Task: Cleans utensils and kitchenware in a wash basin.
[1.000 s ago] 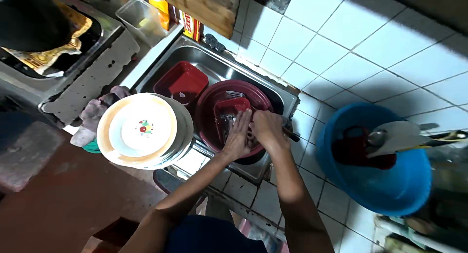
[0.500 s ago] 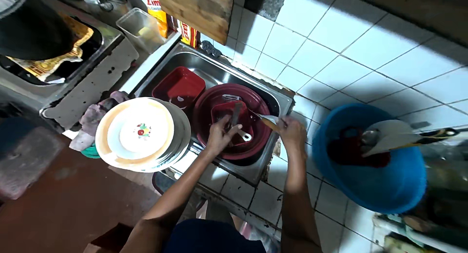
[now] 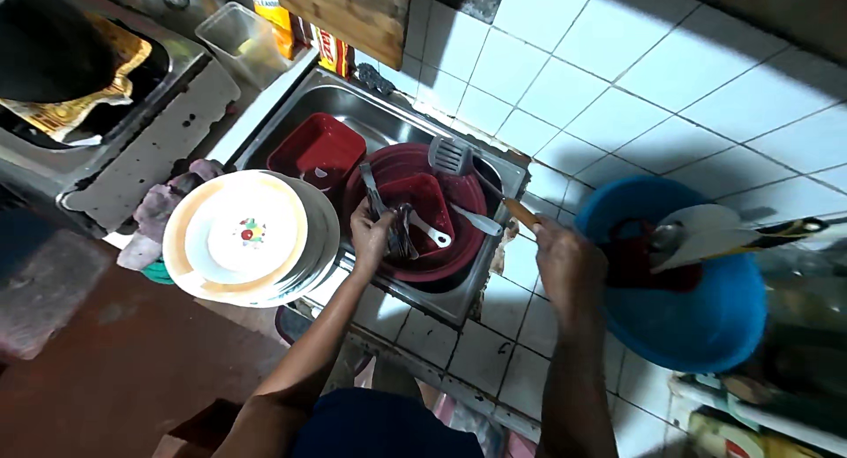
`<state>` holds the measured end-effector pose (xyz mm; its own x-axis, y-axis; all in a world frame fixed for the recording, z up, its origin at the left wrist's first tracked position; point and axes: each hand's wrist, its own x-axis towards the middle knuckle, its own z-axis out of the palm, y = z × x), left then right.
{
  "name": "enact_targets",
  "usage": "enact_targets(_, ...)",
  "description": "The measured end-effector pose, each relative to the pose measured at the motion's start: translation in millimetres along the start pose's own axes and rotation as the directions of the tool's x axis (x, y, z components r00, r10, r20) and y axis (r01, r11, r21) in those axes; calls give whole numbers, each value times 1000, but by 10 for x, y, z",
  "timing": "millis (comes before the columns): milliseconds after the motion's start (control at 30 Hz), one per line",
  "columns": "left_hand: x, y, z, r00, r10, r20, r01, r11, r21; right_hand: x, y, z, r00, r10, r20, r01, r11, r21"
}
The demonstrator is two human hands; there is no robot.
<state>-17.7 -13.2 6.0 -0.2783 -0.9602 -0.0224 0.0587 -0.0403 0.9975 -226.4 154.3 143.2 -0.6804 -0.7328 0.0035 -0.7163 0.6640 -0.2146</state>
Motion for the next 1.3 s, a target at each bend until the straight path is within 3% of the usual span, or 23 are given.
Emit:
enact_targets(67, 12, -17, -13, 1000, 14, 1, -14, 1000, 19, -176, 127, -115, 999, -39, 5, 39, 999, 33)
enact_targets(200, 15, -20, -49, 1000, 10, -11, -9, 1000, 30, -467, 235, -90, 980, -58, 190, 43, 996, 85)
enact_targets(367, 24, -51, -89, 999, -39, -35, 40, 999, 33, -400, 35, 247, 918, 48, 394, -67, 997, 34)
enact_targets(500, 25, -135, -112, 994, -110, -9, 111, 994, 25, -295, 13, 605, 925, 61, 375, -89, 994, 58)
enact_targets(600, 20, -127, -126, 982, -191, 5, 191, 982, 14, -319, 359, 1046, 973, 19, 230, -90, 949, 301)
enact_targets(667, 32, -104, -125, 973, -232, 12, 232, 973, -3, -373, 583, 1261, 994, -24, 110, -37, 854, 520)
enact_targets(733, 37, -64, -138, 960, -276, 48, 276, 961, -5, -435, 631, 1344, 998, -36, 52, -17, 642, 767)
enact_targets(800, 56, 20, -126, 943, -310, 122, 313, 950, -9, -465, 532, 1309, 989, -19, 148, -128, 407, 904)
enact_targets(900, 106, 336, -74, 907, -281, 313, 330, 937, -114, -381, 237, 1302, 910, -79, 407, -398, 115, 910)
enact_targets(1000, 364, 535, 118, 922, -85, 379, 244, 886, -394, -190, -134, 1422, 821, -235, 521, -541, -26, 841)
enact_targets(1133, 492, 799, 122, 958, 24, 287, 138, 837, -530, 112, -535, 1561, 760, -375, 530, -550, 61, 833)
enact_targets(1233, 406, 954, -10, 986, 55, 160, 15, 911, -412, 377, -712, 1558, 833, -378, 405, -302, 303, 904)
enact_targets(1267, 406, 962, -46, 989, 85, 119, -33, 922, -385, 394, -878, 1206, 860, -318, 398, -251, 415, 874)
enact_targets(1300, 451, 930, -74, 989, 126, 71, -89, 916, -392, 358, -1188, 517, 848, -182, 498, -331, 551, 766)
